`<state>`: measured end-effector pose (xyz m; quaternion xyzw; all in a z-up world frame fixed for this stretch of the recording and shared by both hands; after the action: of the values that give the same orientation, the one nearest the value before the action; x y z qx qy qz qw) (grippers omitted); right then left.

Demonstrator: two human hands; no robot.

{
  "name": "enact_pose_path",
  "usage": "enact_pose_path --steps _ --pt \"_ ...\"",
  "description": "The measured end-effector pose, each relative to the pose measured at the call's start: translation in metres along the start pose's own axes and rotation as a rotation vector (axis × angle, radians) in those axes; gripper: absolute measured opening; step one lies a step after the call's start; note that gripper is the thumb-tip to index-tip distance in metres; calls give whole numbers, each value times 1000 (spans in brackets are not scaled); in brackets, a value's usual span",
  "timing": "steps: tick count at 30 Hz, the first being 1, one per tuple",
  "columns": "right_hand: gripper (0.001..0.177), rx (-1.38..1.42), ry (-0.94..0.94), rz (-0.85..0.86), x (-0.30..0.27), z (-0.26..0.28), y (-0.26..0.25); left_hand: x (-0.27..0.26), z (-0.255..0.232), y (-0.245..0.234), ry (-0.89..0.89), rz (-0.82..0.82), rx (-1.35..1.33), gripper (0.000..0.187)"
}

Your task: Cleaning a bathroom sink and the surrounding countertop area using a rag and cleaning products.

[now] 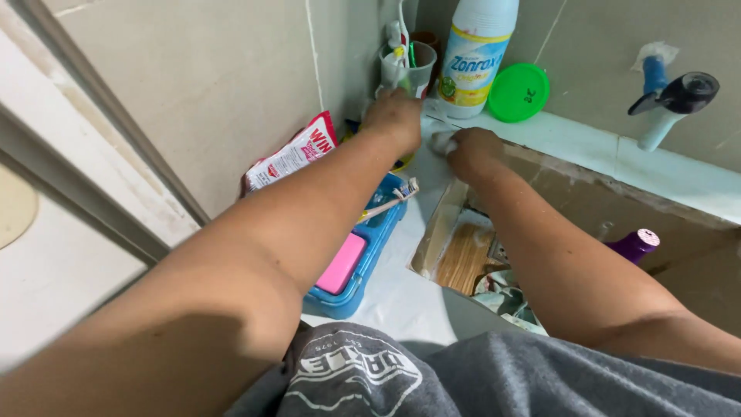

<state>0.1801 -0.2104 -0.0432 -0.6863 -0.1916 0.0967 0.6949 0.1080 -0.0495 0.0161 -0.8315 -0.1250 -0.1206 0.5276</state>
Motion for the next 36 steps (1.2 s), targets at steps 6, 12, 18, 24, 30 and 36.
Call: enact_pose_path --steps 6,12,18,24,30,36 --pt "37 42 -26 -242 -4 -10 11 36 31 39 -155 152 117 38" --pt "38 24 -131 -277 -7 -9 15 30 27 0 -67 67 -72 55" --pt "38 116 -93 -340 -12 -11 20 17 30 -58 -47 -84 -231 74" --pt "40 16 -94 -295 -11 -12 25 -13 24 -87 151 -200 -272 77" --pt "44 29 -61 -241 -19 -6 20 -7 16 -119 281 -310 -232 59" --pt "46 56 -45 -233 -23 -6 17 2 10 -147 122 -294 -107 34"
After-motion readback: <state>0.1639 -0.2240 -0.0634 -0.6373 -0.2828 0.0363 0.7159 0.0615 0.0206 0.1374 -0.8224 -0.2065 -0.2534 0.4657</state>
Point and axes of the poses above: each hand's wrist, its own x-axis towards the middle knuckle, its own y-axis out of the palm, z = x × y, the point moved 3 cm from there along x, towards the middle knuckle, and after that the axes turned 11 degrees about -x, right-handed, at the moved point
